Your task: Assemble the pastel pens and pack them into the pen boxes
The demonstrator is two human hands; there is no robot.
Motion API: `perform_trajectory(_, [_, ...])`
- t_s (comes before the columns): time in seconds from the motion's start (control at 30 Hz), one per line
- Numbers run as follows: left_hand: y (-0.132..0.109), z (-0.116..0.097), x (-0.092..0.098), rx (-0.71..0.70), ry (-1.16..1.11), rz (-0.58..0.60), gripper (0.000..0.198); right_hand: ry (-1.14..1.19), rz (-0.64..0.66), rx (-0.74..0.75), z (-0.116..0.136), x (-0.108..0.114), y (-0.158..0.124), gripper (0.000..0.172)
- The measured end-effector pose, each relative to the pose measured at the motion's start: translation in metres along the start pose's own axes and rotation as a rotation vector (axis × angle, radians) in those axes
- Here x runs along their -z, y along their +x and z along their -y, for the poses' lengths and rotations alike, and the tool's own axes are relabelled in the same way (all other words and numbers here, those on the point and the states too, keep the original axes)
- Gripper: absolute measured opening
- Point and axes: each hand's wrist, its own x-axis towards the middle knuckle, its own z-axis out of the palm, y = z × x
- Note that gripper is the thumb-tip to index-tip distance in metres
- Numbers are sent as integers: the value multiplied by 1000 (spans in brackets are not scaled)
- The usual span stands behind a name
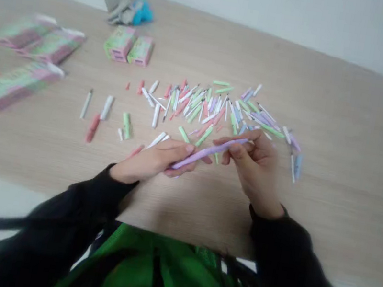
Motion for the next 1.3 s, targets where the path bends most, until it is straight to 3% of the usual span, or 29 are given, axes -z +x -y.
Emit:
perform_trajectory(0.1, [6,-1,3,-9,33,-14,38,-49,-6,36,4,-3,-4,19])
perform_trajectory(0.27, [10,3,3,33,-24,-164,27,-44,41,40,7,-2,-6,18])
perform_trajectory(0.37, [10,5,0,46,-22,-196,25,-30,67,23,5,-1,-5,18])
perform_trajectory(0.67, [9,9,-8,-136,154,-433,22,-13,-131,10,-5,-24,-1,25])
perform_trajectory(0.83, [10,9,-9,-159,229,-527,25,44,-132,-17,-8,-29,4,21])
perform_trajectory(0.9, [9,8,-8,-121,181,-433,27,43,-132,-10,-7,-30,4,17])
perform_trajectory(1.07, [8,12,-5,39,-126,55,36,1,-81,-83,-11,-27,2,10])
perform_trajectory(1.13, [8,15,-6,72,-169,134,36,50,-55,-111,-15,-24,1,11])
perform_trajectory(1.3, [8,16,-9,38,-56,203,39,113,-40,-139,-15,-18,0,15])
